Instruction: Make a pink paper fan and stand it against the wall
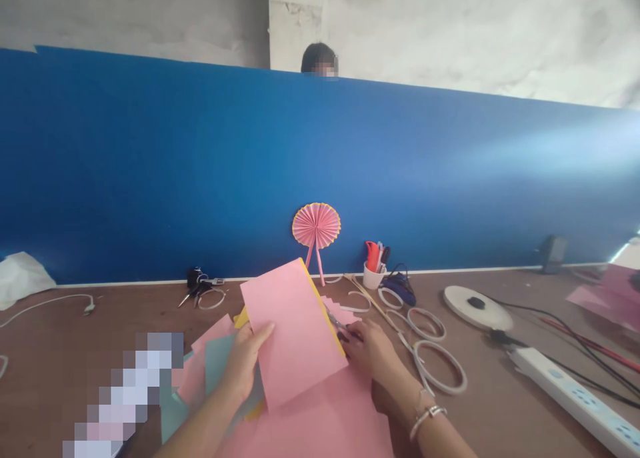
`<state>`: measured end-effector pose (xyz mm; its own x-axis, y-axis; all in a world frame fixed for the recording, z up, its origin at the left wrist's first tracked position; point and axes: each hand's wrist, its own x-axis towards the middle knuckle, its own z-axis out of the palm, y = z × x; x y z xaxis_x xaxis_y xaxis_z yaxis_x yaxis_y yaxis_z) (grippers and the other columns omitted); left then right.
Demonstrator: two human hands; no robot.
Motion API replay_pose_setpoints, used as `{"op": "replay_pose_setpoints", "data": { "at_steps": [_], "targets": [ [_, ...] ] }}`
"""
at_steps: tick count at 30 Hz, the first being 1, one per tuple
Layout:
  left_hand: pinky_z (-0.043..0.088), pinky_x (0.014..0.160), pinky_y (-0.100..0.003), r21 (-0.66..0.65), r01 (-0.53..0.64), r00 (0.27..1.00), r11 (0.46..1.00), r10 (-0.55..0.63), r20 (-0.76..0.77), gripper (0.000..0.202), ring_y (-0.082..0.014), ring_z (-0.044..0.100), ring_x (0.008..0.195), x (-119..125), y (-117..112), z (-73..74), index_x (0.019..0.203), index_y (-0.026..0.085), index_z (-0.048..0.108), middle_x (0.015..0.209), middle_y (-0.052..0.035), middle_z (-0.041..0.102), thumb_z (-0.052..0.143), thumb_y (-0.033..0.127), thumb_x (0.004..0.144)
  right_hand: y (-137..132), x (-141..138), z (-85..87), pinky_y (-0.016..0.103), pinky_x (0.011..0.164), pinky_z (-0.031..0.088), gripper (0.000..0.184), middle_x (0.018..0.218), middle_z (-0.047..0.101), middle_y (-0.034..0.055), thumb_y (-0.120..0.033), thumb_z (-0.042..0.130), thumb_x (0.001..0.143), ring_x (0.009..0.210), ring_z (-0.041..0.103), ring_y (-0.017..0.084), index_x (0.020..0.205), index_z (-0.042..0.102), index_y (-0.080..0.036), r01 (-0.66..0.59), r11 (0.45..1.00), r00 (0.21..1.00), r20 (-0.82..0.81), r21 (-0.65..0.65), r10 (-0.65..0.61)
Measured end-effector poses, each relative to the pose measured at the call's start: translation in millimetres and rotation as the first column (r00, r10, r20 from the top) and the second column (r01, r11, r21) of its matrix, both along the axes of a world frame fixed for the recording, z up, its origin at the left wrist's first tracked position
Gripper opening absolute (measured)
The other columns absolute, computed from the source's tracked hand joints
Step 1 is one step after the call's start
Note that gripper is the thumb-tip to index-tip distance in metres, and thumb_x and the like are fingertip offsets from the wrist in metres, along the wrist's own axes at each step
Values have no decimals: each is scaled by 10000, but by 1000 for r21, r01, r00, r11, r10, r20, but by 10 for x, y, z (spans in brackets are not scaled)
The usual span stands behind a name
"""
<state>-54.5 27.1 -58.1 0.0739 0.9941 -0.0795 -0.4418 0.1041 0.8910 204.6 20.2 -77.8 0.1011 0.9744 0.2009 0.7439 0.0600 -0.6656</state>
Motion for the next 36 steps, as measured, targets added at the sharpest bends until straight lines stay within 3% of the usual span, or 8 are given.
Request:
{"op": "replay_pose_setpoints", "data": {
  "at_steps": [5,11,15,18,21,24,31,36],
  "targets": [
    [536,753,-376,-45,-49,998,998,48,-26,463,-290,688,892,1,-15,10,1070,150,656,971,-102,739,741,396,687,-55,-54,-38,304,721,371,131,880,666,106,-213,522,781,831,578,238,794,647,-177,55,998,940,337,-22,-44],
    [535,772,-374,-37,-90,996,995,89,-20,477,-277,694,869,3,-1,-7,1081,145,655,962,-102,738,731,419,697,-89,-36,30,296,707,380,241,942,693,121,-145,521,774,894,624,258,994,619,-161,122,989,916,394,-88,-78],
    [539,766,-383,-48,-113,993,992,112,-22,497,-276,696,858,-2,3,-31,1088,156,654,912,-94,745,741,427,681,-68,-13,34,318,737,407,316,990,691,130,-143,525,751,916,636,272,1051,623,-168,148,988,951,280,-38,-132],
    [540,762,-385,-56,-112,994,992,111,-23,488,-277,695,863,-11,11,-57,1084,159,655,910,-95,744,739,423,683,-18,-22,-5,322,716,436,338,957,688,109,-176,553,711,858,638,256,1039,635,-184,113,993,991,-70,14,-112],
    [540,753,-382,-58,-114,993,992,112,-30,453,-272,698,842,-16,18,-72,1057,164,661,925,-92,742,731,422,691,9,-86,-23,312,667,453,405,918,679,78,-260,623,670,804,619,232,1068,626,-190,1,1000,832,-554,19,9],
    [538,746,-382,-55,-112,993,992,110,-33,429,-278,695,846,-14,21,-66,1027,160,663,946,-96,738,728,419,691,-32,-182,43,291,650,435,519,808,651,32,-302,696,643,739,581,187,1140,598,-186,-87,995,611,-791,-39,23],
    [520,781,-362,-42,-165,986,985,166,18,365,-260,669,921,-9,40,-65,998,173,644,1005,-80,719,710,385,709,-144,-275,204,227,589,385,408,652,534,-36,-369,779,640,594,482,98,973,623,-190,-148,986,355,-935,-76,-18],
    [499,823,-371,206,-318,903,925,362,-230,351,-294,629,1001,-32,3,-127,993,186,647,998,-83,712,627,464,779,-132,-234,194,228,557,387,349,673,602,8,-502,682,738,600,525,124,896,612,-200,-268,962,183,-983,-61,-11]
  ]
}}
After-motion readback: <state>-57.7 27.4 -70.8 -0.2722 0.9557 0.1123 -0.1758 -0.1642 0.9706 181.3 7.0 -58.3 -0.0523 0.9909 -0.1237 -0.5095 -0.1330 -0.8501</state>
